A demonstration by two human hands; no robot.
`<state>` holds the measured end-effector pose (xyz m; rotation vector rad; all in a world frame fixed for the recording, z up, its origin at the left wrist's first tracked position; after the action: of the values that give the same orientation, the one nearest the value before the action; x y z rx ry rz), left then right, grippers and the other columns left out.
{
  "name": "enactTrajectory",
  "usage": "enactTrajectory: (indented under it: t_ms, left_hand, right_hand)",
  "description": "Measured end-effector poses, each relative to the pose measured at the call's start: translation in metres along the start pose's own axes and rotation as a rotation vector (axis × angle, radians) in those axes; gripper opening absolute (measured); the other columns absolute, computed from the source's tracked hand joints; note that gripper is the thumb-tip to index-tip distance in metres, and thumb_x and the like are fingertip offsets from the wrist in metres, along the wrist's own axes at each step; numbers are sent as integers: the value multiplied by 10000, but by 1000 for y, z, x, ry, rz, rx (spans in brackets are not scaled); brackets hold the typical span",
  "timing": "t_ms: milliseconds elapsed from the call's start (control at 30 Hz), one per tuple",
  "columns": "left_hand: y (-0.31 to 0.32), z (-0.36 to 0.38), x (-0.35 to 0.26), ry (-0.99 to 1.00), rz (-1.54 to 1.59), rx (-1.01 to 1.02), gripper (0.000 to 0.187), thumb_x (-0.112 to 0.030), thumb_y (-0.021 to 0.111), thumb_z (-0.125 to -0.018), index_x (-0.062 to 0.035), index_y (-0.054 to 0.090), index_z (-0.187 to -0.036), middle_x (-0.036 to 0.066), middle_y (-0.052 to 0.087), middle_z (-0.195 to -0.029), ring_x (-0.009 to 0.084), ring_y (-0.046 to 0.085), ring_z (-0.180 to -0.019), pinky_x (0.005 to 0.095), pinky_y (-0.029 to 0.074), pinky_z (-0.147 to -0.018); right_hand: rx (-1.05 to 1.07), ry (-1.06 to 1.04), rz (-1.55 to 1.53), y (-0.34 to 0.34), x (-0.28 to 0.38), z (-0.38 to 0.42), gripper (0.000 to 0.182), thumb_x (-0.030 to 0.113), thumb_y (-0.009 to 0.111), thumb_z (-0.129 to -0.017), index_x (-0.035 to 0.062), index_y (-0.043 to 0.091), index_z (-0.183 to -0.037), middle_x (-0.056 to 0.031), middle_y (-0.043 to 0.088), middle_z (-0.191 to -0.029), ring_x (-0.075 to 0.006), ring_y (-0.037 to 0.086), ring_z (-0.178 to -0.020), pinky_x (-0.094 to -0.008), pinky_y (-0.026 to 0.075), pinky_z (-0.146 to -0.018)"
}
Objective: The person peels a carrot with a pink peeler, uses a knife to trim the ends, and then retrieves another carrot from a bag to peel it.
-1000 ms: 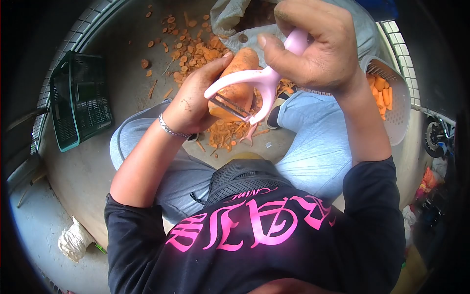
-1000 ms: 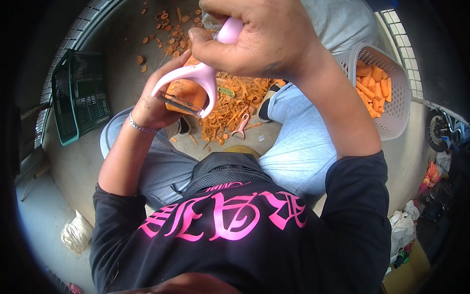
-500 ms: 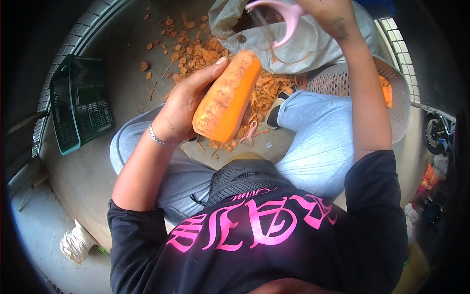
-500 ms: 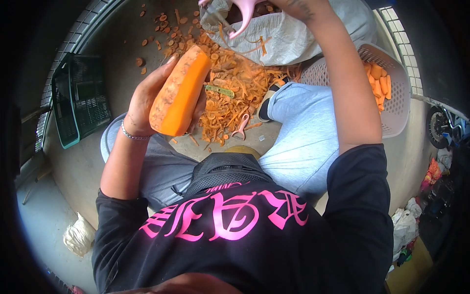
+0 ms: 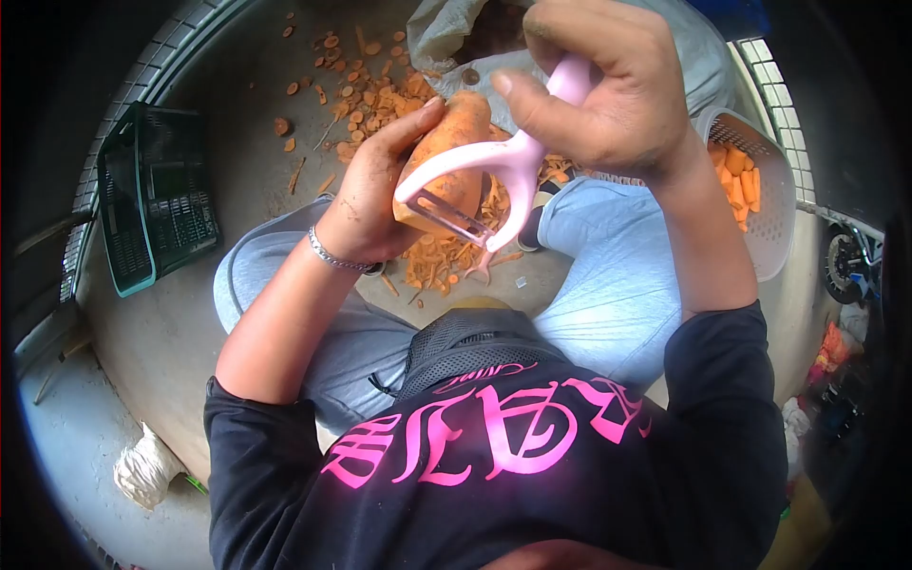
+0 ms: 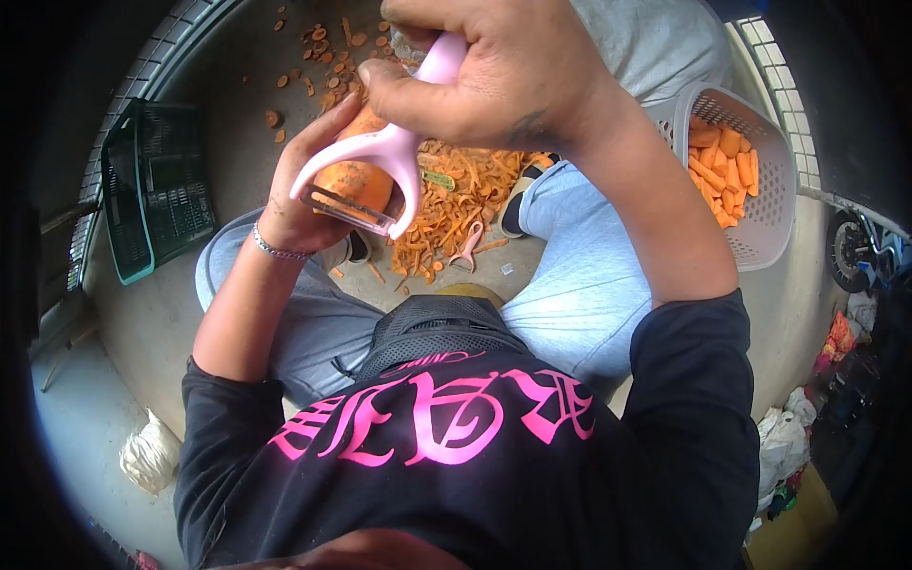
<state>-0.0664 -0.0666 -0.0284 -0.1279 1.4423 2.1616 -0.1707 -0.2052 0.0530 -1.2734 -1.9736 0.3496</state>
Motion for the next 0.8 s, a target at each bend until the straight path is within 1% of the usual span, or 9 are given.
enactTrajectory:
  t_ms: [33, 233, 367, 533, 600, 633, 700, 733, 800]
  left_hand:
    - [0, 0, 1, 7, 1, 23, 450, -371, 358, -1003, -23, 516, -1241, 118, 654, -1012, 192, 675, -866, 337, 572, -759]
    - [-12, -2, 2, 19, -35, -64, 436, -364, 379, -1001, -8, 529, -1204, 111, 659, -984, 192, 673, -865, 332, 566, -757]
    - [-13, 0, 3, 42, -60, -74, 417, -363, 405, -992, -12, 560, -1156, 104, 665, -963, 189, 673, -866, 322, 555, -772]
    - [-7, 4, -1, 20, -152, -102, 415, -379, 434, -979, -22, 584, -1128, 101, 665, -960, 188, 671, -865, 321, 549, -772]
    - [-11, 3, 1, 12, -164, -145, 413, -379, 438, -977, -24, 569, -1143, 106, 662, -950, 201, 669, -864, 334, 551, -765]
    - [-13, 2, 1, 8, -172, -167, 413, -378, 440, -976, -24, 562, -1150, 108, 661, -944, 207, 667, -864, 340, 552, -762]
    - [-5, 10, 4, -21, -104, -153, 445, -402, 407, -982, -20, 539, -1168, 139, 652, -916, 228, 664, -790, 343, 555, -692]
    - [-3, 12, 5, -40, -71, -143, 461, -414, 391, -985, -18, 528, -1176, 155, 647, -902, 238, 663, -752, 345, 557, -657]
    - [-1, 11, 5, -42, -124, 27, 500, -442, 344, -989, -13, 507, -1190, 185, 634, -860, 251, 644, -665, 339, 541, -576]
  right_hand:
    - [-10, -9, -10, 1, 0, 0, 196, 116, 718, -633, 37, 539, -632, -106, 487, -573, -279, 487, -476, -332, 380, -436]
    - [30, -10, 44, 2, -5, 3, 190, 126, 720, -636, 35, 554, -655, -106, 487, -583, -281, 498, -487, -332, 400, -440]
    - [-49, -26, 0, 7, -3, 4, 182, 120, 715, -635, 35, 557, -664, -107, 485, -588, -280, 487, -482, -334, 397, -438]
    - [38, -23, -27, 11, -12, 6, 197, 113, 704, -636, 35, 523, -640, -101, 475, -583, -276, 474, -476, -338, 384, -443]
    - [98, -1, -58, 14, -18, 7, 216, 115, 697, -644, 34, 499, -618, -95, 461, -573, -258, 463, -469, -336, 374, -446]
    - [106, 48, -54, 14, -22, 7, 227, 117, 694, -649, 33, 487, -607, -94, 454, -568, -245, 457, -471, -333, 367, -448]
    - [124, 146, -47, 10, -36, 9, 253, 121, 687, -661, 30, 463, -586, -91, 440, -557, -218, 445, -475, -328, 355, -452]
    - [83, 207, 58, 1, -54, 13, 271, 120, 687, -670, 21, 453, -575, -93, 431, -545, -179, 432, -483, -317, 344, -456]
    - [77, 307, 244, -12, -73, 14, 279, 126, 695, -676, 12, 459, -582, -97, 431, -546, -145, 432, -490, -308, 344, -464]
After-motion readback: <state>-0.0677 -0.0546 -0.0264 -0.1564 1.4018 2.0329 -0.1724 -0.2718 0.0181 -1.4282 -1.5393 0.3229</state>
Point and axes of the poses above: each hand's wrist, its own z-axis away from the middle knuckle, its own y-axis out of the palm, x = y × z, the point moved 3 cm from there along -z, towards the middle knuckle
